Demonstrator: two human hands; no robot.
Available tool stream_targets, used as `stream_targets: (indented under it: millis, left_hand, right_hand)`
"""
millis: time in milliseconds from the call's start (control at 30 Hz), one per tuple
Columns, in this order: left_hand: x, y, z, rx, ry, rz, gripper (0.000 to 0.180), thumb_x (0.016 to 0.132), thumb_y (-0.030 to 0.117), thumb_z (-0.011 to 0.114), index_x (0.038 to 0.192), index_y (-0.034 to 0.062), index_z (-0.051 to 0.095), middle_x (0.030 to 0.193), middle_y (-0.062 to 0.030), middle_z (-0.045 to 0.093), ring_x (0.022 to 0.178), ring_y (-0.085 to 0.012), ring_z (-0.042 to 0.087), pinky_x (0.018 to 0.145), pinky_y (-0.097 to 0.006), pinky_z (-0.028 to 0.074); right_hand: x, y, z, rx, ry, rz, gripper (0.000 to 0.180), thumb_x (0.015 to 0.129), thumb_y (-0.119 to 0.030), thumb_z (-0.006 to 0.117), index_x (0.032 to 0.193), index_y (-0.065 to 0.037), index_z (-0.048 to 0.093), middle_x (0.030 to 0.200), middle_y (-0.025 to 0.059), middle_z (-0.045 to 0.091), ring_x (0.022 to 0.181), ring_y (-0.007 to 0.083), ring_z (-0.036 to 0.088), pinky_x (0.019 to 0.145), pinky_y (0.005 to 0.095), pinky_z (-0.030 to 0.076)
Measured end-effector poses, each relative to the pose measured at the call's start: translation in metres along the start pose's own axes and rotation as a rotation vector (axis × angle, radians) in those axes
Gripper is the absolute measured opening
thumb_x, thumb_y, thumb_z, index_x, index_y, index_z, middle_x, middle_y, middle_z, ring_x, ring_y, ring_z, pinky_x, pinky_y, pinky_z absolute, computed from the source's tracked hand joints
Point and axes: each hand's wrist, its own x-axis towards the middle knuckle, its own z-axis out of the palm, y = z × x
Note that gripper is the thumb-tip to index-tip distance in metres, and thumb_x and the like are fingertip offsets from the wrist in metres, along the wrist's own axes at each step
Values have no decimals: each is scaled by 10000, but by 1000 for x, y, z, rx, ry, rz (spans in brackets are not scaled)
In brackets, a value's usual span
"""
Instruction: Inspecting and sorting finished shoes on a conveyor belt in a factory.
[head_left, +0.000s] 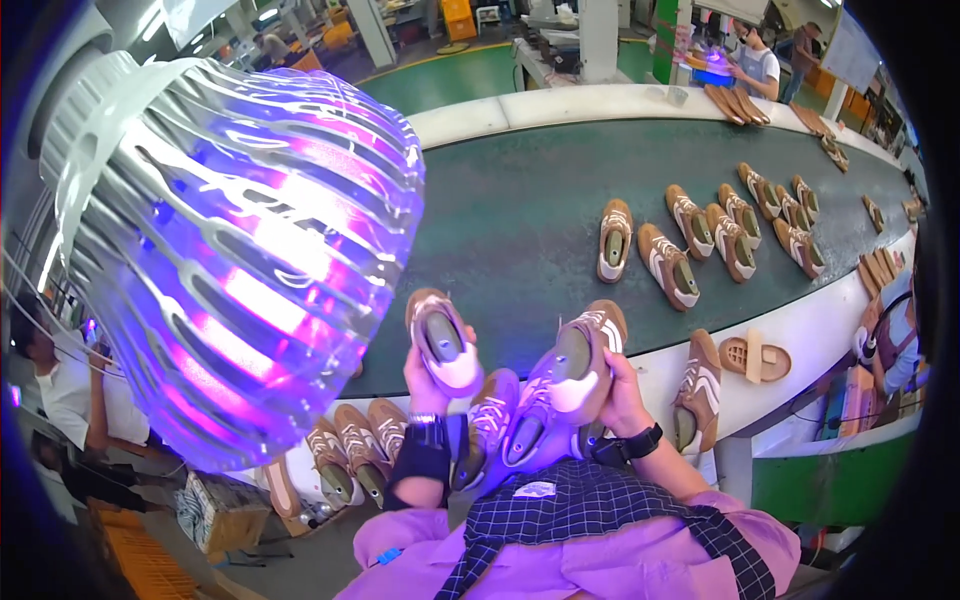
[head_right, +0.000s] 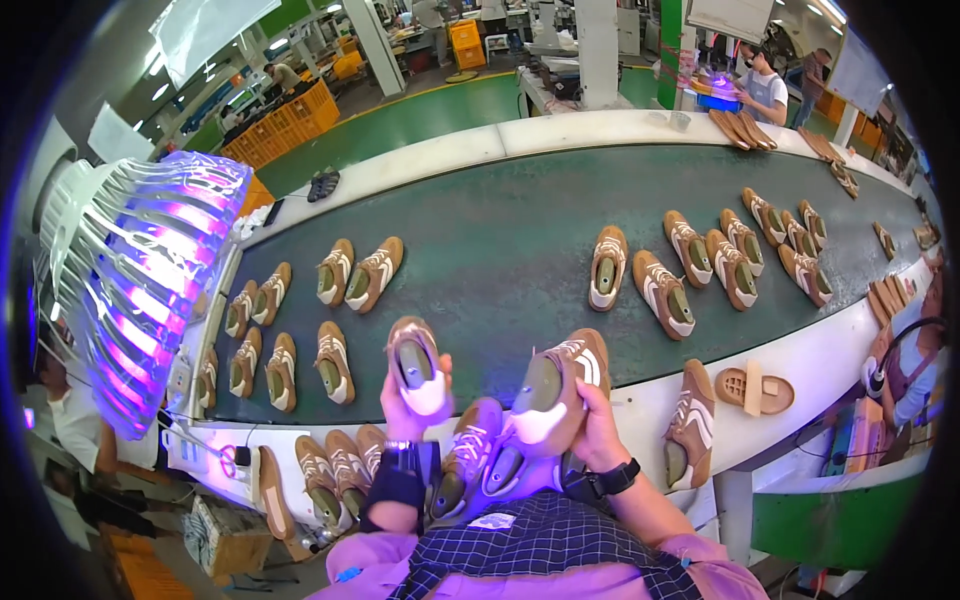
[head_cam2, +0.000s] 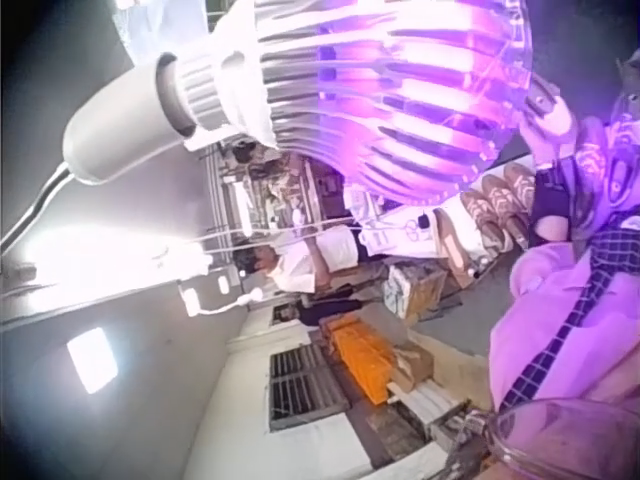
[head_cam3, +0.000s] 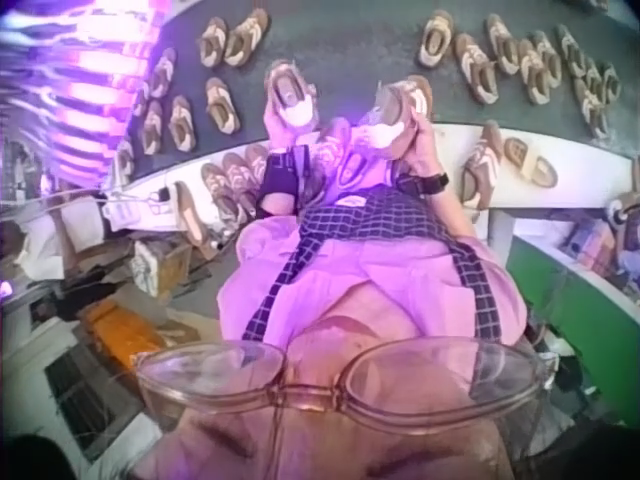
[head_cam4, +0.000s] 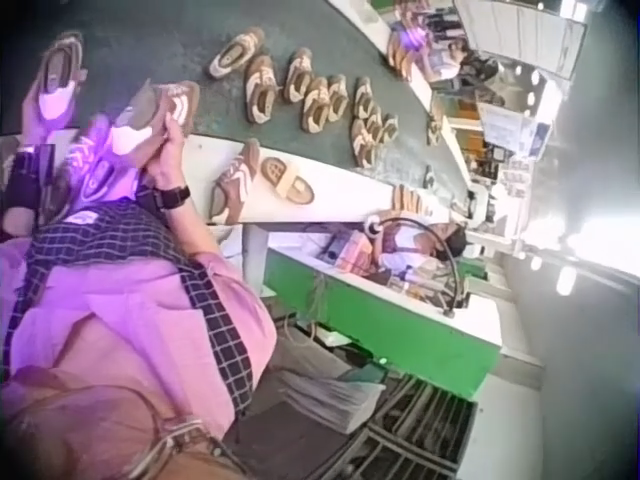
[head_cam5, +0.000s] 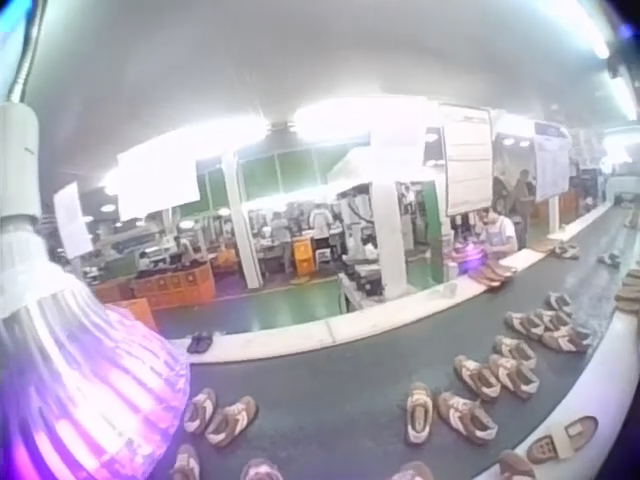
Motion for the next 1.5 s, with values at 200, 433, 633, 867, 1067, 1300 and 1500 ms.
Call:
stream_targets:
  millis: [200,433,633,867,1067,1300,1500]
  left_hand:
    - [62,31,-94,928,645,25,859,848,512,528,1401,-43,175,1384,-207,355,1255,-305,397,1021,-382,337]
    - [82,6,-140,1572,690,-65,731,674,205,753,1260,-27,383,1190,-195,527,1092,-289,541,928,-360,424]
    - [84,-3,-147,1627,787,11,858,647,117,728,1344,-23,248,1281,-219,429,1169,-320,465,992,-359,366]
    - [75,-13,-168,1610,693,166,856,655,123,726,1340,-44,242,1305,-219,375,1225,-315,393,1030,-357,314]
    - [78,-21,-154,1599,695,126,837,665,116,718,1335,-56,246,1316,-223,361,1245,-308,369,1043,-359,293]
    - [78,-11,-175,1656,646,237,833,679,106,712,1360,-28,252,1338,-197,368,1243,-291,374,1051,-351,280]
    - [82,2,-179,1639,707,199,845,655,134,748,1335,-43,279,1320,-248,372,1237,-342,376,1048,-383,288]
  right_hand:
    - [-4,-13,-5,42,17,109,407,900,-316,462,1203,-47,501,1068,106,622,918,228,626,813,371,517]
    - [6,-12,-15,79,-29,201,394,902,-300,470,1199,-44,506,1075,115,623,920,219,626,818,376,513]
    - [68,-28,-16,7,-83,317,399,896,-302,467,1199,-45,505,1073,109,627,924,220,626,815,363,513]
    - [245,-26,-1,-67,-248,415,390,890,-279,461,1195,-39,494,1073,113,627,919,244,632,832,395,512]
    - [412,-5,-9,-21,-110,123,384,877,-267,507,1165,-12,518,1096,135,609,976,243,603,839,380,479]
    - [343,1,-20,-650,106,109,244,804,-225,609,908,-12,552,777,42,507,647,144,515,573,280,478]
    - [145,-77,-33,-642,58,-66,292,840,-225,631,1036,-28,540,967,74,570,868,175,589,701,302,517]
